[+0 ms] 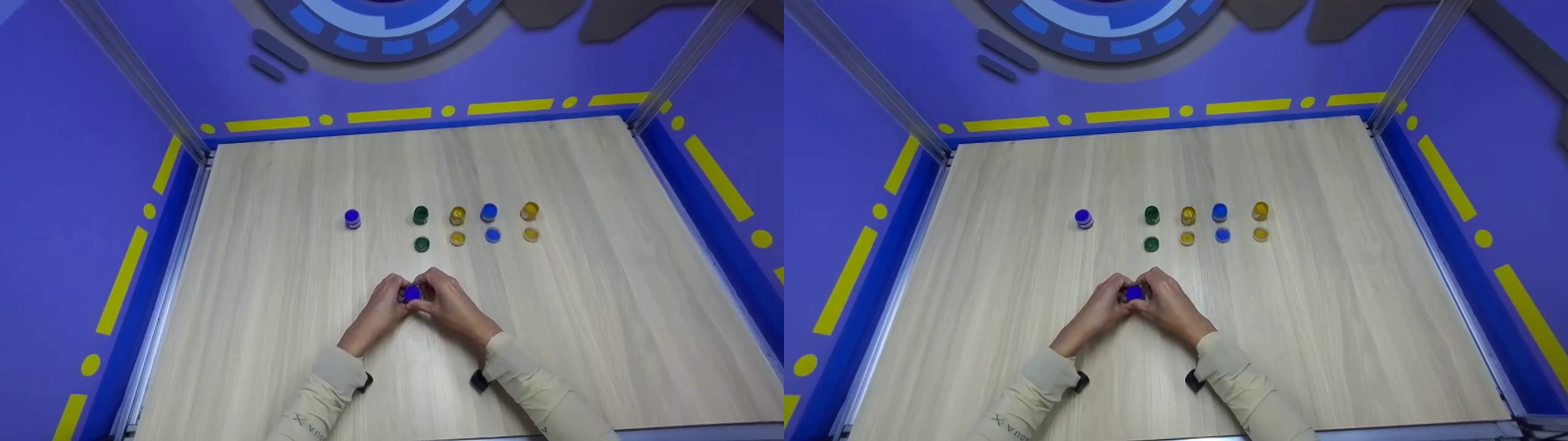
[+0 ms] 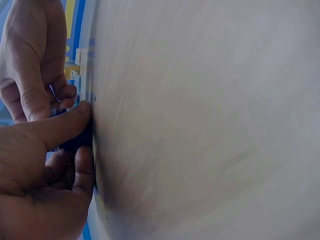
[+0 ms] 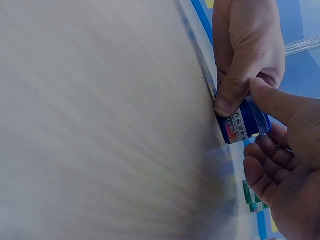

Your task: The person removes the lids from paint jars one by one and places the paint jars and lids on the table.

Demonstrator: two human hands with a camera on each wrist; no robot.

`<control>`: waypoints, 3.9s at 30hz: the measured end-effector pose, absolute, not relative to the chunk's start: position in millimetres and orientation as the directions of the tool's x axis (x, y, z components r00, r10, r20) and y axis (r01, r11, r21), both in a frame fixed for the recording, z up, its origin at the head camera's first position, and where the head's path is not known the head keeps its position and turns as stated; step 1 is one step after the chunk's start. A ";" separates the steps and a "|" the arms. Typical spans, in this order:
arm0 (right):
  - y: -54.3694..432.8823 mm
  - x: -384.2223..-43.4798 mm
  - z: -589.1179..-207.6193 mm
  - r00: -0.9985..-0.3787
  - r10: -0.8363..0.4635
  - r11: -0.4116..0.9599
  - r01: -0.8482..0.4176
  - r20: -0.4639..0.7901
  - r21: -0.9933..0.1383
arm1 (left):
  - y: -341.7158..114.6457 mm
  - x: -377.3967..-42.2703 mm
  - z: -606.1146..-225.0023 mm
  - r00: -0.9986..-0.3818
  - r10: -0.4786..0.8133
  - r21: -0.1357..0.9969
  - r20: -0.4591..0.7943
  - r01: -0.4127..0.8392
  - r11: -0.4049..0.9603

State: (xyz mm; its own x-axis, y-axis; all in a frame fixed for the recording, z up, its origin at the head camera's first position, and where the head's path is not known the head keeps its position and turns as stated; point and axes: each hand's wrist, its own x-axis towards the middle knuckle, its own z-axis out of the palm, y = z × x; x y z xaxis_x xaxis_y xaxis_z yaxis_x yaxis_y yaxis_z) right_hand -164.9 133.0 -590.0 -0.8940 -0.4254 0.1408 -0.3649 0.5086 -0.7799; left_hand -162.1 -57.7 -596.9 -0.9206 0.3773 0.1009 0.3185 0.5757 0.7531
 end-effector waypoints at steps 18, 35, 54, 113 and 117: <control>147.3 -173.7 -585.6 -0.810 -0.574 0.488 -0.459 0.123 -0.742 | -55.1 -164.9 -593.3 -0.927 0.372 0.762 0.048 0.275 0.587; 133.0 -160.3 -593.6 -0.903 -0.383 0.525 -0.385 0.193 -0.759 | -56.9 -162.2 -596.2 -0.921 0.378 0.766 0.090 0.307 0.565; 136.1 -166.7 -583.8 -0.820 -0.549 0.576 -0.509 0.159 -0.640 | -57.7 -162.0 -594.9 -0.912 0.400 0.742 0.092 0.330 0.583; 142.9 -162.5 -589.2 -0.872 -0.460 0.471 -0.400 0.169 -0.786 | -56.3 -160.6 -595.3 -0.920 0.390 0.761 0.031 0.275 0.587; 137.6 -156.0 -591.2 -0.916 -0.345 0.493 -0.362 0.204 -0.791 | -56.5 -161.6 -595.9 -0.927 0.374 0.769 0.033 0.263 0.583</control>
